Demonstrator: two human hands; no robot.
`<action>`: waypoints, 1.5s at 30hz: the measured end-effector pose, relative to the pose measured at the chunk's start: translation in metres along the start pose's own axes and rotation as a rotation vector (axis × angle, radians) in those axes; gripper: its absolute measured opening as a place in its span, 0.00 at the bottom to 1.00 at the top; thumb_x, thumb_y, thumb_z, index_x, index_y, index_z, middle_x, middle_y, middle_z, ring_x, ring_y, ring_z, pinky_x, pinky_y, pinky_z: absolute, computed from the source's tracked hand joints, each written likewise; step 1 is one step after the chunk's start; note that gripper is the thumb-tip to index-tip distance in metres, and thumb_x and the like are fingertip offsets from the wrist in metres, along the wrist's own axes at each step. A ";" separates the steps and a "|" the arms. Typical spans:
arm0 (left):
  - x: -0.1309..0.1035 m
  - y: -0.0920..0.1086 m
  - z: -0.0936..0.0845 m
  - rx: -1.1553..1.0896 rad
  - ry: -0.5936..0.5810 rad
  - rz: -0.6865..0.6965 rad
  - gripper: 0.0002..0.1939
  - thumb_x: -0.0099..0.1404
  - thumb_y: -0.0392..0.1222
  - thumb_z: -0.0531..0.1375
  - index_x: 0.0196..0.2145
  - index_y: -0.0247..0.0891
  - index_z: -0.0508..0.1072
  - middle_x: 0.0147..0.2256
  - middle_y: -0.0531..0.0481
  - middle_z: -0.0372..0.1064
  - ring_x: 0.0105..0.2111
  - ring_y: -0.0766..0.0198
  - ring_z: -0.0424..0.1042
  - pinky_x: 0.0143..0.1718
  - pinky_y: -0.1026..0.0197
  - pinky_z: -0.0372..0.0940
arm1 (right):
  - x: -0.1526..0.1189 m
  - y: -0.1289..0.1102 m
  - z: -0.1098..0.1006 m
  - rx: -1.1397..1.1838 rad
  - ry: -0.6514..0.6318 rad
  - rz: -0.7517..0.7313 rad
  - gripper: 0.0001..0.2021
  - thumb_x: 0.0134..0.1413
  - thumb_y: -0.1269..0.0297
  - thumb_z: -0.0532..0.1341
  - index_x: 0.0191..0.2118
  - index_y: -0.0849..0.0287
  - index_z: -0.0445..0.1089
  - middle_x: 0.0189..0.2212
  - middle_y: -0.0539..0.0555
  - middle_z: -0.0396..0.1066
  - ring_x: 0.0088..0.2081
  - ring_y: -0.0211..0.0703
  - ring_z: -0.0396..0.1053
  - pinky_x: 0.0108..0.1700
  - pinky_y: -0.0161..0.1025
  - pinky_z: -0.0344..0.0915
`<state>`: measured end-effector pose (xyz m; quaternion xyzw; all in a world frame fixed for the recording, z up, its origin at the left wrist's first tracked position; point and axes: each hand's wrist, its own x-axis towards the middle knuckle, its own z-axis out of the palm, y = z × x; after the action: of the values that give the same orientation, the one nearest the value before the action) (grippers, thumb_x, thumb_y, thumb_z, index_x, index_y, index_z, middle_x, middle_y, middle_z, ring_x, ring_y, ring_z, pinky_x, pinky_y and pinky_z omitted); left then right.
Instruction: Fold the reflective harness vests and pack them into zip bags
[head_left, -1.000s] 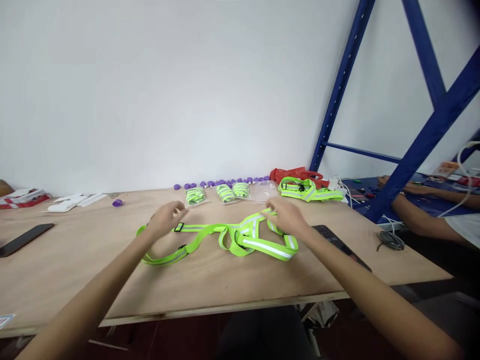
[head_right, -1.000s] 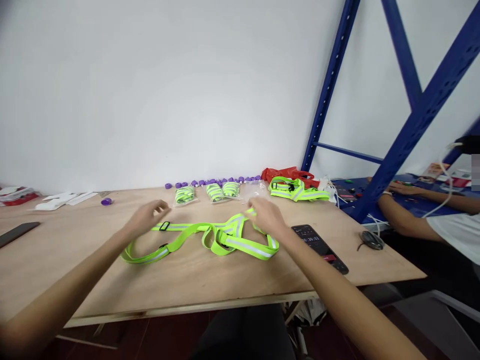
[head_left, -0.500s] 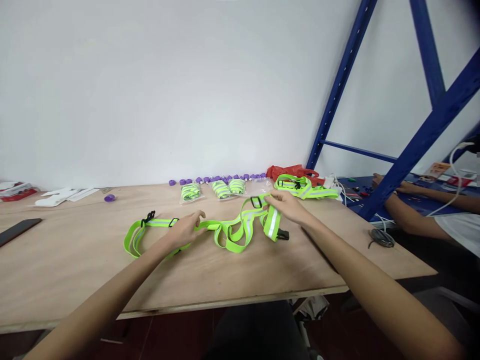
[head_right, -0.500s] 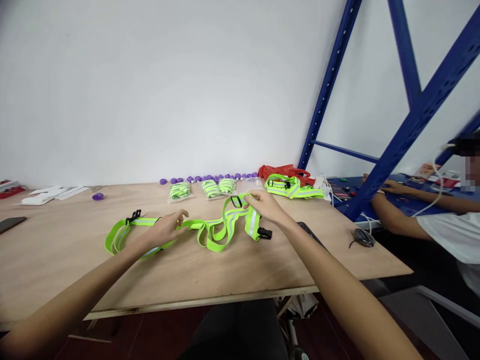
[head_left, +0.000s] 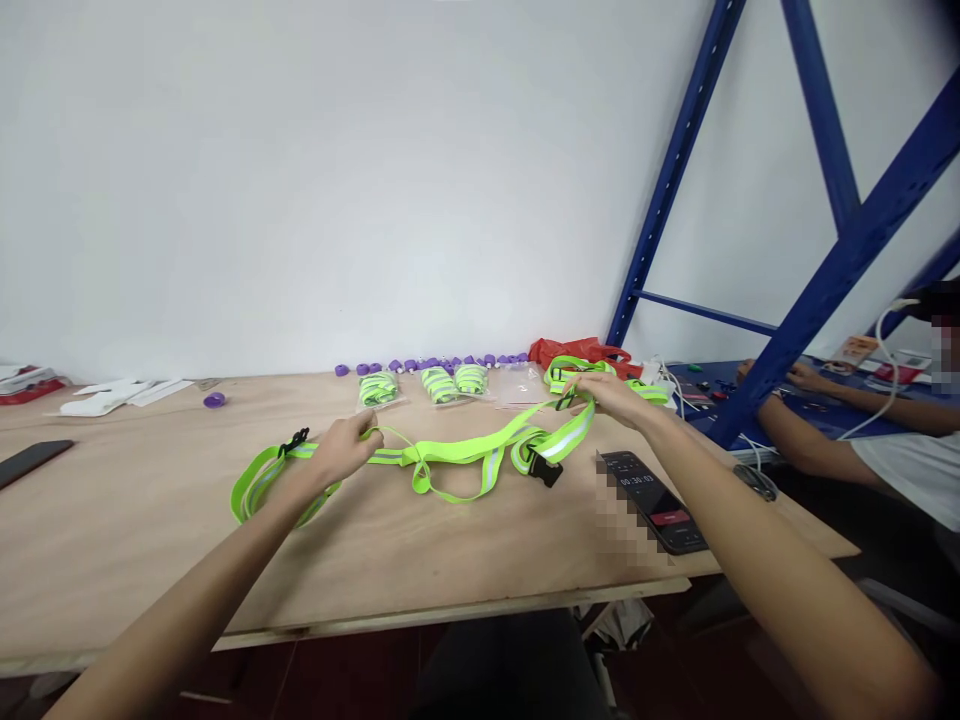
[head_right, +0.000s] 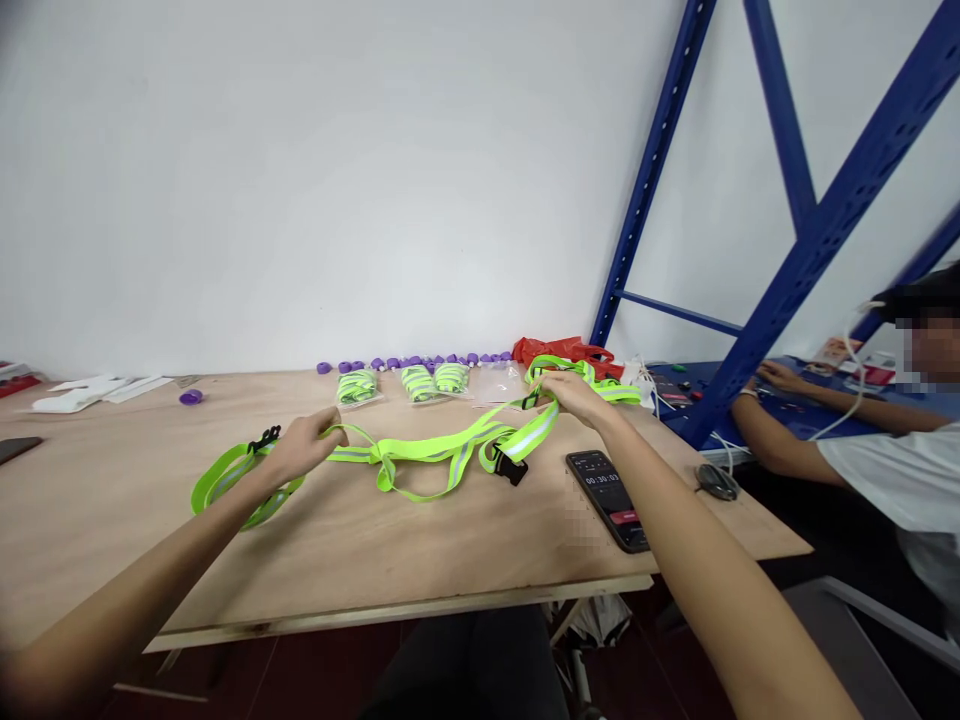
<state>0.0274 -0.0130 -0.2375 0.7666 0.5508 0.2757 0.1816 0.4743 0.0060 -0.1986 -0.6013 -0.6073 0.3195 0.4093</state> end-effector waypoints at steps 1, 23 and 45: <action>0.000 0.001 -0.003 -0.072 0.002 -0.026 0.08 0.59 0.44 0.52 0.29 0.41 0.54 0.26 0.51 0.65 0.31 0.57 0.71 0.34 0.57 0.64 | 0.000 0.005 0.004 -0.043 -0.007 -0.005 0.09 0.45 0.69 0.56 0.28 0.59 0.75 0.28 0.53 0.77 0.32 0.45 0.75 0.33 0.36 0.71; 0.002 0.079 -0.036 -0.771 -0.179 0.143 0.21 0.59 0.47 0.70 0.43 0.40 0.65 0.27 0.59 0.60 0.18 0.77 0.49 0.18 0.69 0.46 | -0.051 -0.053 0.152 -0.043 -0.507 -0.628 0.23 0.54 0.57 0.66 0.54 0.56 0.70 0.52 0.56 0.73 0.50 0.51 0.71 0.50 0.44 0.66; 0.002 0.093 -0.101 0.059 -0.105 -0.013 0.17 0.63 0.57 0.60 0.38 0.39 0.71 0.21 0.54 0.67 0.19 0.64 0.65 0.20 0.65 0.58 | -0.007 -0.080 -0.013 -0.156 -0.270 -0.337 0.13 0.47 0.54 0.66 0.28 0.58 0.67 0.29 0.51 0.70 0.33 0.44 0.66 0.37 0.39 0.60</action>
<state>0.0343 -0.0441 -0.1040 0.7814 0.5533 0.2176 0.1893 0.4482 -0.0085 -0.1232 -0.4729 -0.7714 0.2761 0.3242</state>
